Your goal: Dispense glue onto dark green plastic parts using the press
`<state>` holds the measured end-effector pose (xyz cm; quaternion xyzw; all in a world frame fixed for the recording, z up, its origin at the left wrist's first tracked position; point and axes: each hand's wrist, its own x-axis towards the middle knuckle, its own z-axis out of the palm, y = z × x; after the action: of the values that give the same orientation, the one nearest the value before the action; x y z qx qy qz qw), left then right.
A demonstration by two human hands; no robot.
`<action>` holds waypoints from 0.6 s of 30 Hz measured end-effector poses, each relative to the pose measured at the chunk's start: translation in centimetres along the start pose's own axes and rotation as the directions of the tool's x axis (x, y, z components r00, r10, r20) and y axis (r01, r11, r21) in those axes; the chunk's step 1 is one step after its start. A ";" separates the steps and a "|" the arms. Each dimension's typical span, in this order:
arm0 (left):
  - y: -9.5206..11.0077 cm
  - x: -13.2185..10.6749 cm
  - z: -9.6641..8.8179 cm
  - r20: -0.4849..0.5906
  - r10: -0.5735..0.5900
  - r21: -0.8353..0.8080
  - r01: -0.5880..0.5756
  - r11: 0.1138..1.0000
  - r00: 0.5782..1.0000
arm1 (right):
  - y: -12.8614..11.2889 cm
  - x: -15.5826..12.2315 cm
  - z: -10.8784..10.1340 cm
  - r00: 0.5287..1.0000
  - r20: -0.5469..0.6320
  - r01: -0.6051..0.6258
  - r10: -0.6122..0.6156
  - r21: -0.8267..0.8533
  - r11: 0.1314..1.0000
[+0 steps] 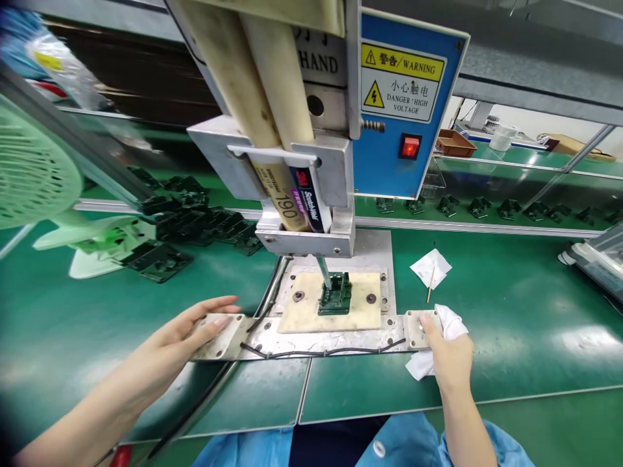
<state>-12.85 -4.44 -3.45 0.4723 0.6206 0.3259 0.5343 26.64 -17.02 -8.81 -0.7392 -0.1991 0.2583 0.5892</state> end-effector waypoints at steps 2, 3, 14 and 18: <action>-0.6 0.1 0.4 -0.054 0.002 -0.076 -0.006 0.997 0.999 | 0.4 0.0 0.0 0.999 -0.039 0.012 -0.012 -0.002 1.000; -0.7 0.0 0.7 -0.077 -0.002 -0.103 -0.006 0.995 0.997 | 0.7 0.0 0.0 0.998 -0.062 0.021 -0.021 -0.014 1.000; -3.2 0.3 1.2 -0.179 -0.060 -0.345 -0.006 0.939 0.982 | 1.0 0.1 0.5 0.988 -0.086 0.126 -0.131 -0.055 0.990; -4.4 1.2 0.7 -0.223 0.038 -0.200 -0.084 0.976 0.974 | 1.0 0.2 0.5 0.984 -0.087 0.151 -0.156 -0.068 0.986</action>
<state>-13.16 -4.93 -8.05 0.3941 0.6231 0.4551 0.4994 26.48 -16.77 -9.93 -0.7504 -0.2359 0.1717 0.5931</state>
